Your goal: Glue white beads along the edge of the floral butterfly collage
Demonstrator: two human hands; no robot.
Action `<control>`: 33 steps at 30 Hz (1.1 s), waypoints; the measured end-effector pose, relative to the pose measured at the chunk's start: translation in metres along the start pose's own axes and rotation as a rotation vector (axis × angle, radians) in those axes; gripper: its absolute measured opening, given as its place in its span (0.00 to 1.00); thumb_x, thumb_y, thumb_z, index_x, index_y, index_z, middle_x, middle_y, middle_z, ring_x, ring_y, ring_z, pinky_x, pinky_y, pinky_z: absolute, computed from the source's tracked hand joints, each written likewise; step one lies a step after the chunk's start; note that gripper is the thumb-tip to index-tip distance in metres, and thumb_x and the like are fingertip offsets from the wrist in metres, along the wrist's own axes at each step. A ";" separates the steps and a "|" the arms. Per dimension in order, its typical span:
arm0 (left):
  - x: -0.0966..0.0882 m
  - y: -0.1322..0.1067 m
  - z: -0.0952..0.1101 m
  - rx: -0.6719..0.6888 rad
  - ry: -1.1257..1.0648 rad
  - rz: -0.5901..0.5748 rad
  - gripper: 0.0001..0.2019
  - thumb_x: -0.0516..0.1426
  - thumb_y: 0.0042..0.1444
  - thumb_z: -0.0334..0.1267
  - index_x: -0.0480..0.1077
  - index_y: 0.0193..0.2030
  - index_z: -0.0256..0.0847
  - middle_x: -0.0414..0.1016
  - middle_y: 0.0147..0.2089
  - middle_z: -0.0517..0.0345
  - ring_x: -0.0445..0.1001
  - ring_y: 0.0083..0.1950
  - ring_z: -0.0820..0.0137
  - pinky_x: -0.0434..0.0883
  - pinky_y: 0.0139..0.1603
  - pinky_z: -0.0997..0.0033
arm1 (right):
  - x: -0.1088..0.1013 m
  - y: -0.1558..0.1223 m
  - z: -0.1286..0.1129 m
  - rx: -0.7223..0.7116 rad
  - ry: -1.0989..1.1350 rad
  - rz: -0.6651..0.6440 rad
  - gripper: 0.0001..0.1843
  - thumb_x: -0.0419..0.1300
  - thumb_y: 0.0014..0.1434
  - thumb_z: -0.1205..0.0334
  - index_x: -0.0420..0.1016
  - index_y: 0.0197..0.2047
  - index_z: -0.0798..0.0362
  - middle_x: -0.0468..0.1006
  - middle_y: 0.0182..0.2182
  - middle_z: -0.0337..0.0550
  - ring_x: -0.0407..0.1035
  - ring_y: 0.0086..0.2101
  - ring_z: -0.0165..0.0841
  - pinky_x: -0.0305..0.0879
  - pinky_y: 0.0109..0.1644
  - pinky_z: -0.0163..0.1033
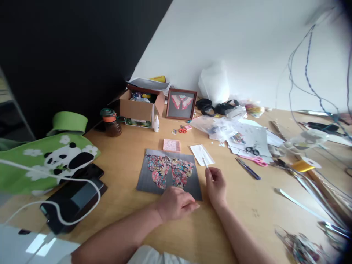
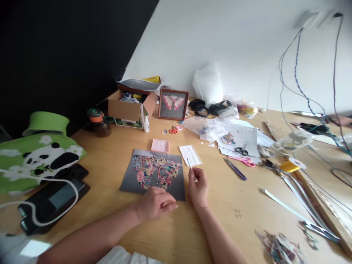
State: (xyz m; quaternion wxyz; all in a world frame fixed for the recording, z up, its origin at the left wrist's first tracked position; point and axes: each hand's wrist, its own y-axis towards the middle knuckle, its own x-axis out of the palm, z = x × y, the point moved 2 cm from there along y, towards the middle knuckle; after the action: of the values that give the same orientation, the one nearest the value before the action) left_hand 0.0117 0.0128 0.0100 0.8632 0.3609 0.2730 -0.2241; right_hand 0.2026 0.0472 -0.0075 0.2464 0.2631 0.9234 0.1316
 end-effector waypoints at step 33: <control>-0.081 -0.102 0.035 -0.335 0.017 0.026 0.10 0.52 0.63 0.36 0.76 0.41 0.40 0.76 0.37 0.54 0.75 0.40 0.68 0.73 0.42 0.71 | 0.000 -0.009 -0.002 -0.329 -0.064 -0.200 0.18 0.45 0.66 0.62 0.66 0.55 0.53 0.75 0.32 0.42 0.72 0.35 0.35 0.67 0.44 0.42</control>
State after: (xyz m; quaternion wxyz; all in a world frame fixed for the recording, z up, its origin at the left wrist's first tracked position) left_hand -0.0983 -0.0634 0.0312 0.9118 0.2173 0.3090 -0.1611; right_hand 0.1972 0.0394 -0.0094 0.3273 0.1301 0.9027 0.2473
